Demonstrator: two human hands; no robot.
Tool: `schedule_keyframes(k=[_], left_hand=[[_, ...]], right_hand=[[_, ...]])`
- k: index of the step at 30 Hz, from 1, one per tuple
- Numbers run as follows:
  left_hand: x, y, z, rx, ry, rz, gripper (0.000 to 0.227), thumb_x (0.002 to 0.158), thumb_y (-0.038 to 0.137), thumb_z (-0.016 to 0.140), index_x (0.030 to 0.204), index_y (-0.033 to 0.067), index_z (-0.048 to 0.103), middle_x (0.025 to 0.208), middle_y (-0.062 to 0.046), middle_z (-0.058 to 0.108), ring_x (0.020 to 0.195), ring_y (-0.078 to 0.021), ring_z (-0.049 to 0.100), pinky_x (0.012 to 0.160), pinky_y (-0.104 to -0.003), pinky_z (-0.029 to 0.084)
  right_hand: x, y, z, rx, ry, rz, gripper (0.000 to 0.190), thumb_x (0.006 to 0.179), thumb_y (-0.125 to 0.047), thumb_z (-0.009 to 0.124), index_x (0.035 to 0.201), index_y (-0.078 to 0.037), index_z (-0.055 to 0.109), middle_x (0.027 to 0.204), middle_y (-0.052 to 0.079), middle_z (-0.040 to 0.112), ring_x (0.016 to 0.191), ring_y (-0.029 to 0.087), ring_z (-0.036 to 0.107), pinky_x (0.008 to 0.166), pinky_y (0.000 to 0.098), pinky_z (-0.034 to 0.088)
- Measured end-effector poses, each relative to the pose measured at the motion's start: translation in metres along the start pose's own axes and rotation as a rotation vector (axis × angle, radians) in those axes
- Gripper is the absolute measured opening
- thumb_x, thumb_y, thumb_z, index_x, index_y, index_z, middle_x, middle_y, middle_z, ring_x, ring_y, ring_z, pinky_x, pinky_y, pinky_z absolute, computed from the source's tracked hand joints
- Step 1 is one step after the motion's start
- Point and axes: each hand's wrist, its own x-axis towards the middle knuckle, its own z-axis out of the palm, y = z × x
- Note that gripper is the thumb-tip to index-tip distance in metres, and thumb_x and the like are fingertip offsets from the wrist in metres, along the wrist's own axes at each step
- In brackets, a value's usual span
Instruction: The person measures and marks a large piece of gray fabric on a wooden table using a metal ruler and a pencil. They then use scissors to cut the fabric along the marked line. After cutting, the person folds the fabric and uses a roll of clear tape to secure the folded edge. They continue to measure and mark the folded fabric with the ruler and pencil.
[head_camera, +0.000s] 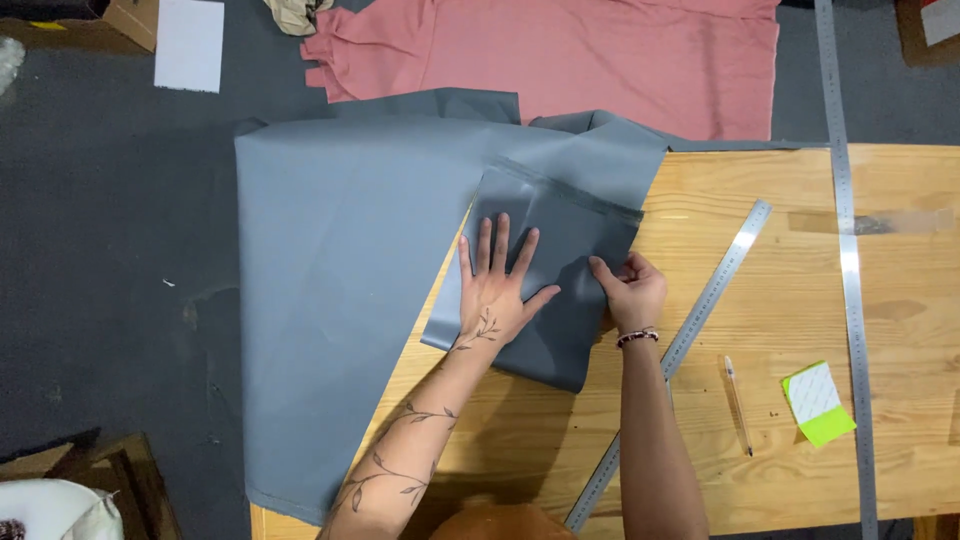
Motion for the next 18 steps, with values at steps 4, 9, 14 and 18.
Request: schedule_keyframes(k=[4,9,14,18], left_hand=[[0.002,-0.001,0.000,0.006,-0.013,-0.009,0.088,0.089,0.078,0.046,0.160,0.0287,0.026,0.167,-0.017,0.018,0.155,-0.0382,0.010,0.122,-0.066,0.000],[0.000,0.001,-0.002,0.009,0.026,-0.003,0.087,0.090,0.075,0.051,0.160,0.0293,0.026,0.168,-0.017,0.016,0.155,-0.0400,0.012,0.122,-0.066,0.007],[0.000,0.002,0.001,0.009,0.073,-0.001,0.088,0.088,0.076,0.051,0.159,0.0294,0.029,0.166,-0.016,0.022,0.154,-0.0398,0.016,0.121,-0.066,0.008],[0.004,-0.002,0.010,0.037,0.123,-0.018,0.102,0.077,0.084,0.055,0.159,0.0283,0.031,0.163,-0.015,0.030,0.150,-0.0381,0.026,0.120,-0.065,0.014]], right_hand=[[0.000,-0.008,0.000,0.012,0.002,-0.002,0.035,0.074,-0.040,0.093,0.077,-0.017,0.067,0.055,-0.007,0.049,0.059,0.006,0.054,0.061,0.0196,0.042],[-0.016,-0.036,-0.005,0.051,0.000,0.023,0.031,0.074,-0.029,0.093,0.077,-0.013,0.066,0.059,-0.008,0.050,0.059,0.003,0.052,0.061,0.0179,0.040],[-0.020,-0.046,-0.008,0.055,0.005,0.032,0.033,0.075,-0.029,0.093,0.076,-0.013,0.063,0.060,-0.006,0.052,0.060,0.004,0.052,0.061,0.0206,0.041],[-0.015,-0.035,-0.006,0.073,-0.017,0.024,0.035,0.076,-0.034,0.093,0.080,-0.014,0.064,0.063,-0.005,0.056,0.061,0.004,0.056,0.062,0.0211,0.044]])
